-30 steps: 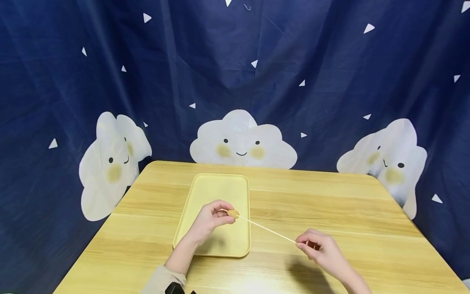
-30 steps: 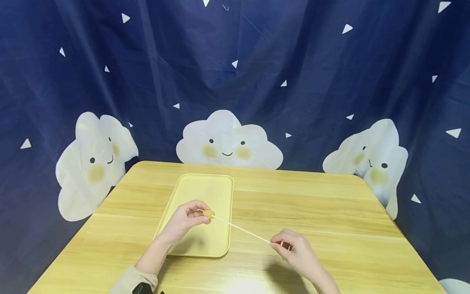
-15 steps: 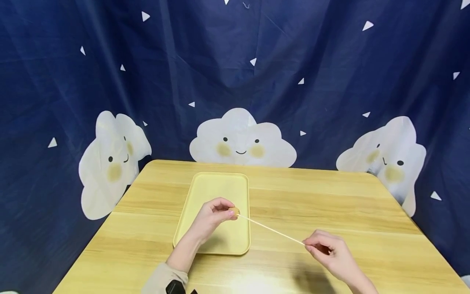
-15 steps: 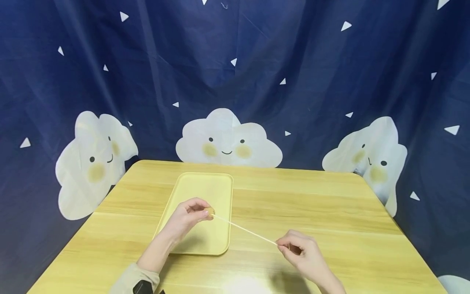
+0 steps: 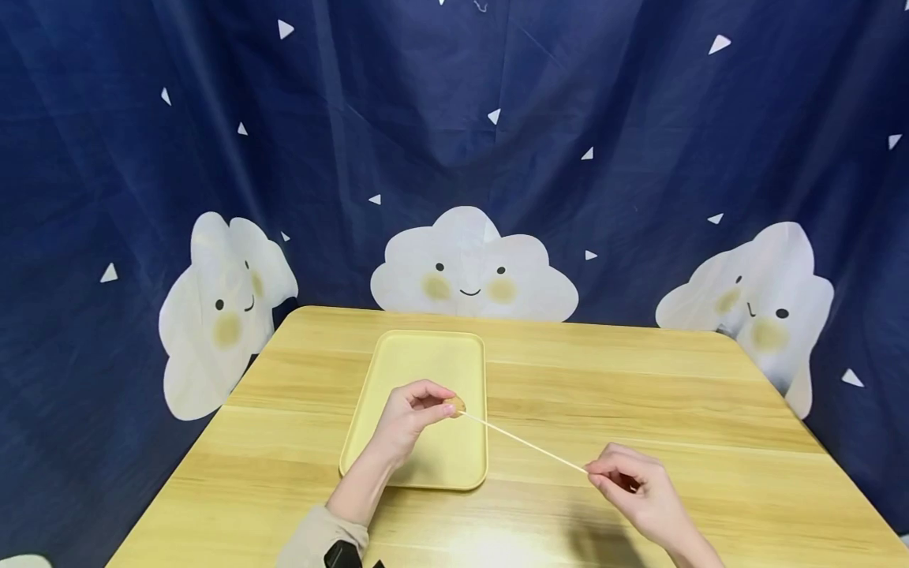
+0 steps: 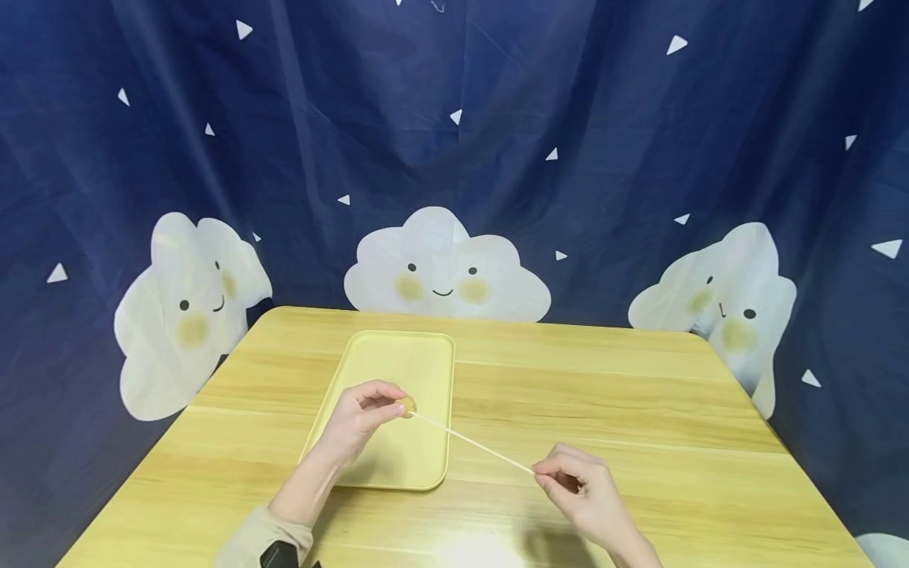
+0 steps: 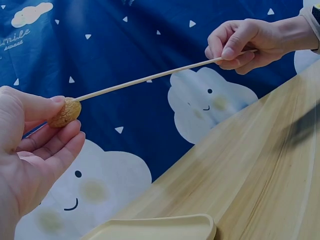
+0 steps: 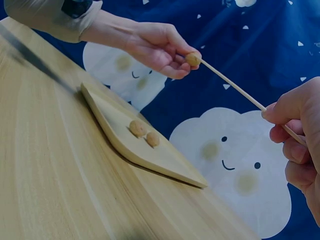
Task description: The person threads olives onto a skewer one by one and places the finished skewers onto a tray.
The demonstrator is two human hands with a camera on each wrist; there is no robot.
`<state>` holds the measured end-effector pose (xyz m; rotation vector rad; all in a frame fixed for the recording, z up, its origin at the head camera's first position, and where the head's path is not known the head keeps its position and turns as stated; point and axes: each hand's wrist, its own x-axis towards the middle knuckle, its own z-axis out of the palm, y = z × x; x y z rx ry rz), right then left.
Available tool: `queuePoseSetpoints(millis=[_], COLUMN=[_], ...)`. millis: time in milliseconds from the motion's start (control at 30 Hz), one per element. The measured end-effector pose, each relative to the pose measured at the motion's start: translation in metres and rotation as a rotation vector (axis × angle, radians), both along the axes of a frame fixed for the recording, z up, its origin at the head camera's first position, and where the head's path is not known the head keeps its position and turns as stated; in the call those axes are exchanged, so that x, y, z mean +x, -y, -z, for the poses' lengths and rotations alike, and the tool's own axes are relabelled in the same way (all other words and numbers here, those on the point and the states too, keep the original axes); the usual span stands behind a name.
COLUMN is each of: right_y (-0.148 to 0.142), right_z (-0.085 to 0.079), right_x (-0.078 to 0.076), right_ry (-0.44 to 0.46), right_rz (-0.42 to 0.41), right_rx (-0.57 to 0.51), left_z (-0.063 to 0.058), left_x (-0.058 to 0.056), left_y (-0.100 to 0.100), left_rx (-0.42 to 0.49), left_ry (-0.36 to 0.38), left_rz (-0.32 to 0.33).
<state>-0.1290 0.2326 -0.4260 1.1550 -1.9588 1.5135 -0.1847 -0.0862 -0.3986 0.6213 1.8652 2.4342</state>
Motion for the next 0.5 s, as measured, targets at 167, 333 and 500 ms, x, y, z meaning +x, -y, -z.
queuePoseSetpoints(millis=[167,333,500], right_y=[0.002,0.0048,0.0092], right_z=[0.0,-0.0005,0.0001], right_x=[-0.0008,-0.0009,-0.002], right_ry=[0.017,0.015,-0.007], right_rz=[-0.029,-0.035,-0.029], right_rx=[-0.013,-0.037,-0.057], left_z=[0.0032,0.0038,0.0029], left_x=[-0.0008,-0.0006,0.0014], left_y=[0.0,-0.0018,-0.0025], left_rx=[0.017,0.031,0.06], left_ry=[-0.019,-0.035,-0.037], left_rz=[0.004,-0.002,-0.025])
